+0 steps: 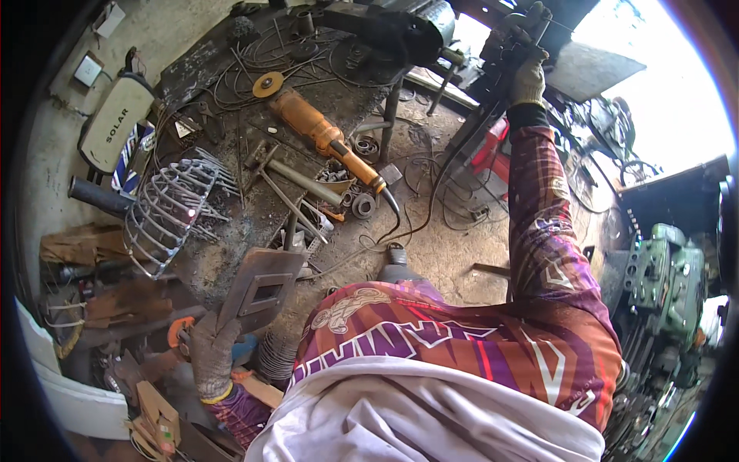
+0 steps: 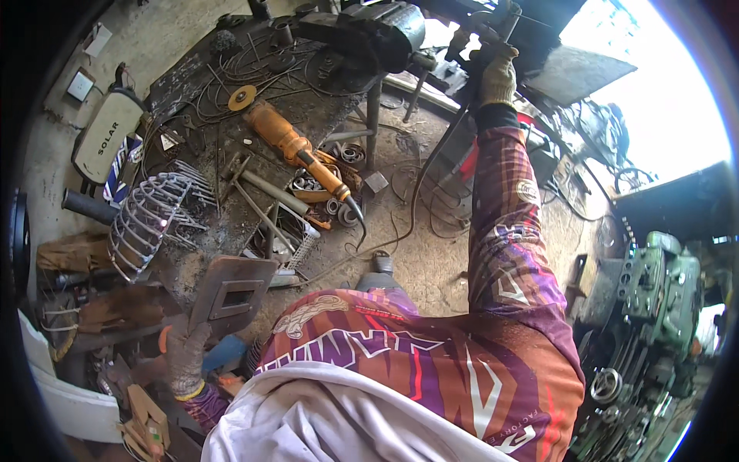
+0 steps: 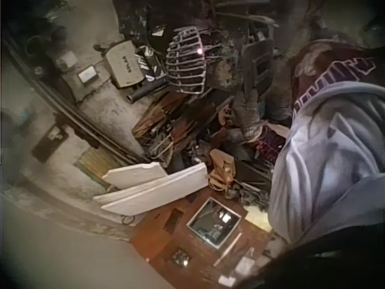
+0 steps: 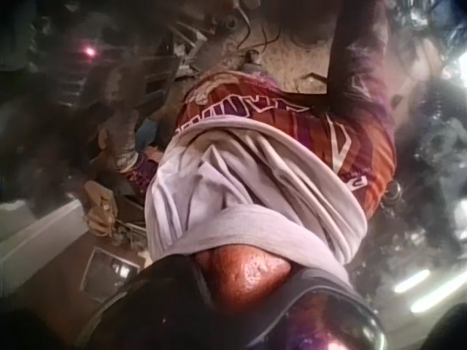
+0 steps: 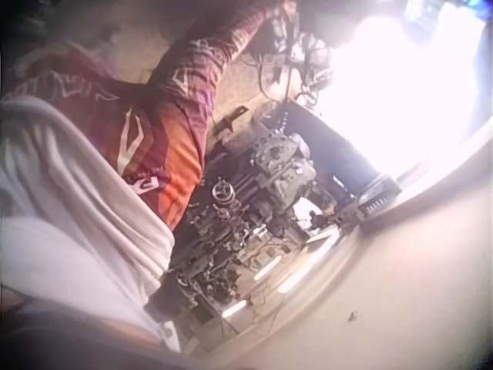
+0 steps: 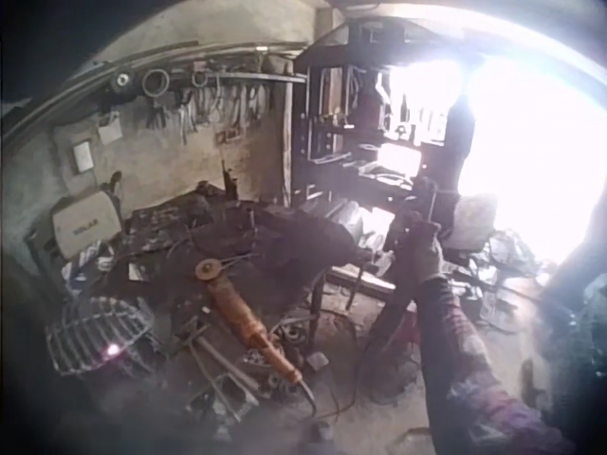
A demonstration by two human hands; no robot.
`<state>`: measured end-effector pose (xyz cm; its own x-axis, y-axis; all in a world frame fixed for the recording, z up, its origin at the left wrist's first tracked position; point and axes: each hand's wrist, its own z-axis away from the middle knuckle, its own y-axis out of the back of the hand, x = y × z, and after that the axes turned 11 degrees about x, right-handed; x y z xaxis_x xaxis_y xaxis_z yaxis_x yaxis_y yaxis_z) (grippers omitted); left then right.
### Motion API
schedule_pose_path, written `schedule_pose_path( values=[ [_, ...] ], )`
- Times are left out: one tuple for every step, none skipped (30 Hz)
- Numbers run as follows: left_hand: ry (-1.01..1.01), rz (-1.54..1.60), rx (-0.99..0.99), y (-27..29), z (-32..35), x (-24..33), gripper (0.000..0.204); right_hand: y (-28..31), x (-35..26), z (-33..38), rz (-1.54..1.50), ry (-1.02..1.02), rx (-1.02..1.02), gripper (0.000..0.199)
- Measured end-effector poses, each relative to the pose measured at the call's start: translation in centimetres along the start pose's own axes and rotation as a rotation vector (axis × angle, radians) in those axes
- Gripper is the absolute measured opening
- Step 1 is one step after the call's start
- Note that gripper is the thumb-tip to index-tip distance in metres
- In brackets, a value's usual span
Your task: The person welds metal rods together to form a curved grate or frame using a welding torch and a handheld welding mask. They use a hammer to knock off slag and handle the metal frame to reposition it on the work table.
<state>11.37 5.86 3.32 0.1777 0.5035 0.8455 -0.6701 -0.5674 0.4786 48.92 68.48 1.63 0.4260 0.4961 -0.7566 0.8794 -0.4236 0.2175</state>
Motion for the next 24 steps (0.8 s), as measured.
schedule_pose_path(
  values=[
    [0.042, 0.043, 0.026, -0.3, 0.2, -0.5, 0.035, -1.5, 1.3, -1.2, 0.046, 0.029, -0.031, 0.067],
    [0.055, 0.022, 0.106, -1.3, 0.8, -0.1, 0.035, -3.4, 1.5, -1.6, 0.091, 0.063, -0.076, 0.068],
    [0.072, 0.0, 0.187, -2.3, 1.1, 0.6, 0.035, -5.1, 1.6, -2.4, -0.387, -0.351, -0.149, 0.063],
    [0.12, 0.036, 0.23, -3.0, 1.3, 0.4, 0.038, -6.4, 2.1, -2.5, -0.442, -0.384, -0.197, 0.061],
    [0.175, 0.073, 0.282, -3.7, 2.0, 0.3, 0.04, -8.5, 2.9, -2.9, -0.428, -0.347, -0.248, 0.06],
    [0.229, 0.1, 0.338, -4.4, 2.8, 0.6, 0.043, -9.8, 5.0, -3.2, -0.127, -0.036, -0.309, 0.059],
    [0.388, 0.1, 0.34, -3.9, 3.3, 0.4, 0.045, -11.2, 7.1, -3.2, 0.098, 0.222, -0.319, 0.058],
    [0.415, 0.239, 0.212, -4.1, 4.0, 0.1, 0.045, -11.3, 9.2, -3.9, 0.223, 0.365, -0.327, 0.057],
    [0.41, 0.379, 0.089, -5.0, 2.9, 2.1, 0.045, -11.3, 11.7, -5.0, 0.269, 0.418, -0.33, 0.056],
    [0.336, 0.25, 0.23, -5.9, 3.3, 2.7, 0.043, -11.8, 13.6, -6.0, 0.295, 0.439, -0.34, 0.055],
    [0.342, 0.216, 0.288, -6.5, 4.0, 3.2, 0.042, -13.4, 15.6, -6.0, 0.306, 0.443, -0.369, 0.054],
    [0.329, 0.185, 0.321, -7.1, 3.5, 3.7, 0.041, -13.3, 17.8, -6.6, 0.337, 0.468, -0.356, 0.054],
    [0.374, 0.272, 0.286, -7.7, 3.6, 4.3, 0.042, -14.0, 19.3, -6.5, 0.354, 0.482, -0.356, 0.054],
    [0.356, 0.333, 0.304, -8.5, 3.9, 4.5, 0.043, -14.4, 20.3, -6.8, 0.372, 0.506, -0.348, 0.053],
    [0.326, 0.393, 0.316, -8.9, 3.9, 4.3, 0.044, -15.0, 20.9, -6.7, 0.375, 0.522, -0.339, 0.053],
    [0.299, 0.462, 0.327, -9.5, 4.3, 3.8, 0.045, -15.7, 21.0, -6.4, 0.376, 0.545, -0.342, 0.054],
    [0.318, 0.393, 0.317, -9.4, 4.7, 3.4, 0.045, -16.4, 21.2, -6.0, 0.376, 0.561, -0.34, 0.054],
    [0.337, 0.413, 0.35, -9.5, 5.5, 3.5, 0.045, -17.2, 21.4, -5.4, 0.375, 0.577, -0.339, 0.055],
    [0.347, 0.437, 0.374, -9.7, 5.8, 4.4, 0.045, -17.6, 21.6, -5.3, 0.371, 0.593, -0.331, 0.055],
    [0.356, 0.46, 0.395, -9.9, 6.0, 4.9, 0.044, -17.6, 21.9, -5.1, 0.373, 0.606, -0.321, 0.056],
    [0.341, 0.472, 0.408, -9.9, 6.1, 5.1, 0.045, -17.5, 22.1, -5.2, 0.379, 0.619, -0.307, 0.057],
    [0.322, 0.485, 0.422, -9.8, 6.3, 5.2, 0.045, -17.3, 22.5, -5.2, 0.381, 0.628, -0.294, 0.058],
    [0.302, 0.496, 0.434, -9.8, 6.4, 5.4, 0.045, -16.9, 22.8, -5.3, 0.386, 0.641, -0.276, 0.059],
    [0.296, 0.479, 0.439, -9.9, 6.2, 5.6, 0.044, -16.4, 23.2, -5.3, 0.384, 0.647, -0.254, 0.06]
  ],
)
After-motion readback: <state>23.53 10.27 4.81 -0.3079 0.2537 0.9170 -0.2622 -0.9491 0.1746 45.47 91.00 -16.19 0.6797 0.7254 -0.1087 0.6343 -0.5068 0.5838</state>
